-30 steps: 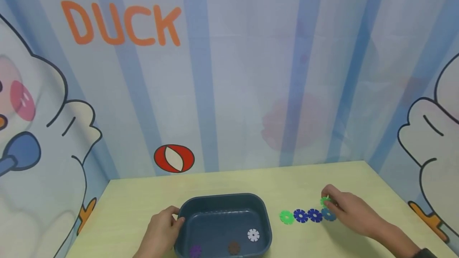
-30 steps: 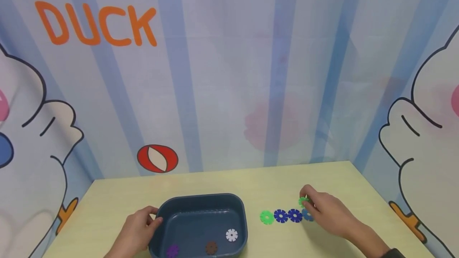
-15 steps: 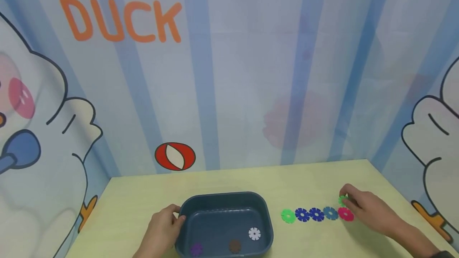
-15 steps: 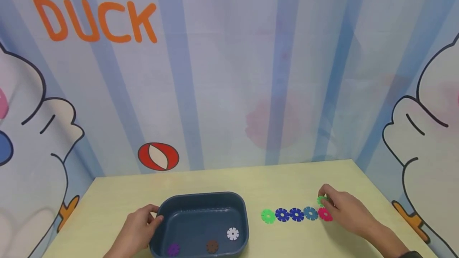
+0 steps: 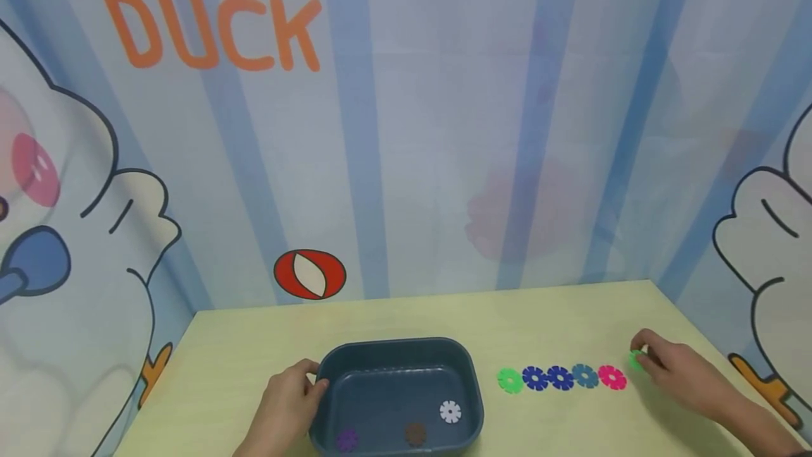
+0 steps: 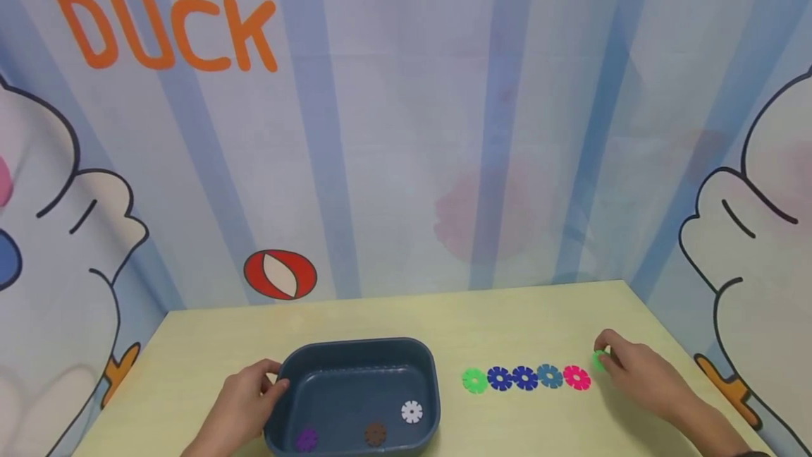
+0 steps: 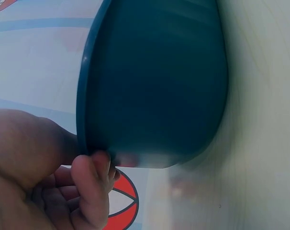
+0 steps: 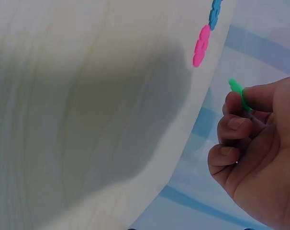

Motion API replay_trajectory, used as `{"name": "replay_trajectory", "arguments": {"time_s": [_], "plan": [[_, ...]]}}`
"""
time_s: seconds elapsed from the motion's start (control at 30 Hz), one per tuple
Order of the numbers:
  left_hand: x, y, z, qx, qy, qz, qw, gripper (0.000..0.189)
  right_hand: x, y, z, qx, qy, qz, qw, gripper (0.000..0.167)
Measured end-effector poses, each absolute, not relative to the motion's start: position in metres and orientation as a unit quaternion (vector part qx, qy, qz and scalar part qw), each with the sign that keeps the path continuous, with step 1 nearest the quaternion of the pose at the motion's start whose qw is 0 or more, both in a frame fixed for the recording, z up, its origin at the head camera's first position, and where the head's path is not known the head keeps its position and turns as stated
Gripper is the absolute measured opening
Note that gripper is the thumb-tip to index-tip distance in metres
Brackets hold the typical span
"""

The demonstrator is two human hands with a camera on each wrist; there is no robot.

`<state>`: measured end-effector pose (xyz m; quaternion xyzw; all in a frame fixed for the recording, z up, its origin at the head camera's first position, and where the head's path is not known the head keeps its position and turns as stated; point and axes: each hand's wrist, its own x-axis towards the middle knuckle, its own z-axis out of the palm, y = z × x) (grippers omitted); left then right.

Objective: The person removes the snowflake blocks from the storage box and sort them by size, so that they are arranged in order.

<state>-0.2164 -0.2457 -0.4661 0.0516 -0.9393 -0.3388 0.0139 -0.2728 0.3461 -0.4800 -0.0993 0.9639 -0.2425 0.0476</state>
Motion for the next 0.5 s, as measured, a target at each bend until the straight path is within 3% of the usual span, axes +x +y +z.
{"name": "replay_trajectory", "arguments": {"time_s": [0.5], "plan": [[-0.218,-0.246,-0.468,0.052,-0.941,-0.333,0.012,0.025,-0.275,0.355,-0.499,-0.082,0.960,-0.260,0.063,0.006]]}}
